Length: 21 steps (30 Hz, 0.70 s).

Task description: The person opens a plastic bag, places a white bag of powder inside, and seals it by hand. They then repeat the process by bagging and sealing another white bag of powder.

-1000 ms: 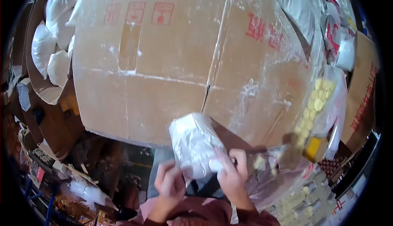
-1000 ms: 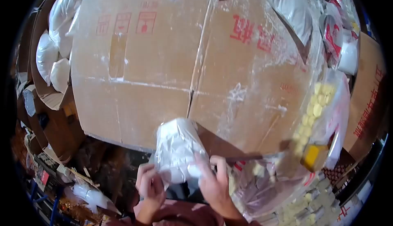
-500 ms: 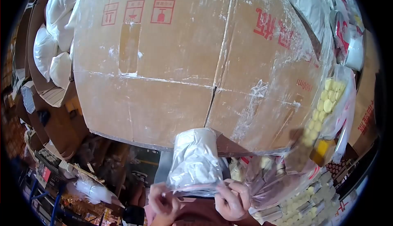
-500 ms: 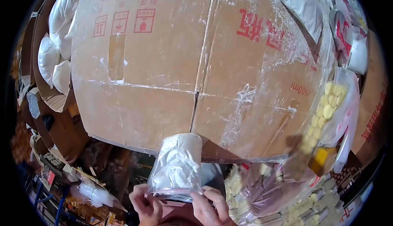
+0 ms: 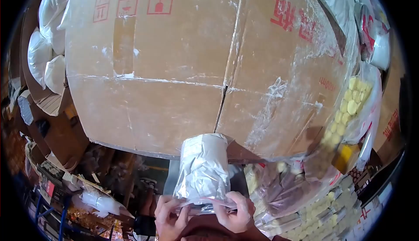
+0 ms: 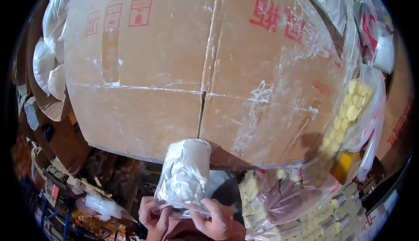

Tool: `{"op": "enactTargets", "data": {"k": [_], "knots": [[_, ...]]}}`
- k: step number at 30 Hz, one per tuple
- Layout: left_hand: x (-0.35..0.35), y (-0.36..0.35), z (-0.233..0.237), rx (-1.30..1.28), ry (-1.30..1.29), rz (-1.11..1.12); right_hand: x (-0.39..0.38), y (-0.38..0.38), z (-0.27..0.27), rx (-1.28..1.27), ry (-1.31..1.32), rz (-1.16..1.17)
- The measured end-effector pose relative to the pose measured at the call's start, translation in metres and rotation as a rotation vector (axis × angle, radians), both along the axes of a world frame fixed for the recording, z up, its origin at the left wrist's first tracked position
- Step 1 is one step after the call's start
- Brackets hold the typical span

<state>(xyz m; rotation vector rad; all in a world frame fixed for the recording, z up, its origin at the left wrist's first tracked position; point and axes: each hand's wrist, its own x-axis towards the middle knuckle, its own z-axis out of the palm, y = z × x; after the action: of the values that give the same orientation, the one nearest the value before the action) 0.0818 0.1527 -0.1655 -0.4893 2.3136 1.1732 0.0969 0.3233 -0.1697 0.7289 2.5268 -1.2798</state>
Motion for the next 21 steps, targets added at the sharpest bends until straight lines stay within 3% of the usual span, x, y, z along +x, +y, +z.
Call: {"op": "enactTargets", "data": {"k": [1, 2, 3, 4, 6, 7, 9, 10, 12, 13, 14, 15, 16, 17, 18, 19, 21], "knots": [[0.006, -0.002, 0.001, -0.044, 0.024, -0.045, 0.009, -0.003, -0.003, 0.074, 0.011, 0.041], [0.01, -0.005, -0.001, -0.086, 0.053, -0.093, 0.017, -0.014, -0.008, 0.08, 0.035, -0.169], [0.011, -0.008, -0.005, -0.127, 0.089, -0.143, 0.019, -0.014, -0.013, 0.209, 0.044, -0.198], [0.011, -0.007, -0.009, -0.189, 0.159, -0.189, 0.021, -0.008, -0.017, 0.181, -0.028, -0.215], [0.019, -0.018, 0.007, -0.157, -0.036, -0.26, 0.038, 0.002, -0.024, 0.105, -0.148, -0.264], [0.02, -0.022, 0.012, -0.138, -0.13, -0.296, 0.044, 0.005, -0.017, 0.138, -0.129, -0.214], [0.034, -0.032, 0.003, -0.133, 0.095, -0.253, 0.057, 0.008, -0.001, 0.202, -0.086, -0.112], [0.007, -0.014, 0.009, -0.031, 0.164, -0.24, 0.069, 0.006, -0.002, 0.199, 0.131, -0.136], [-0.017, 0.005, 0.017, 0.141, 0.342, -0.242, 0.096, 0.01, 0.007, -0.076, 0.287, -0.144], [-0.022, 0.006, 0.018, 0.092, 0.424, -0.356, 0.095, 0.011, 0.003, -0.173, 0.372, -0.156], [-0.013, 0.0, 0.02, 0.069, 0.286, -0.346, 0.091, 0.005, -0.004, 0.117, 0.401, -0.183], [0.004, -0.011, 0.022, 0.044, 0.144, -0.335, 0.068, 0.009, 0.008, 0.029, -0.022, -0.151], [0.026, -0.027, 0.006, -0.164, 0.057, -0.391, 0.07, 0.012, 0.005, 0.018, -0.115, -0.137], [0.022, -0.015, 0.006, 0.116, -0.32, 0.148, 0.073, 0.016, 0.0, 0.006, -0.199, -0.125], [0.01, -0.012, 0.017, 0.101, -0.138, -0.083, 0.076, 0.015, -0.001, 0.105, 0.132, 0.007], [-0.017, -0.001, 0.029, 0.08, 0.047, -0.312, 0.078, 0.01, 0.008, 0.005, 0.228, -0.078], [-0.026, 0.002, 0.029, 0.489, 0.264, -0.201, 0.084, 0.013, 0.013, 0.074, 0.413, -0.15]]}}
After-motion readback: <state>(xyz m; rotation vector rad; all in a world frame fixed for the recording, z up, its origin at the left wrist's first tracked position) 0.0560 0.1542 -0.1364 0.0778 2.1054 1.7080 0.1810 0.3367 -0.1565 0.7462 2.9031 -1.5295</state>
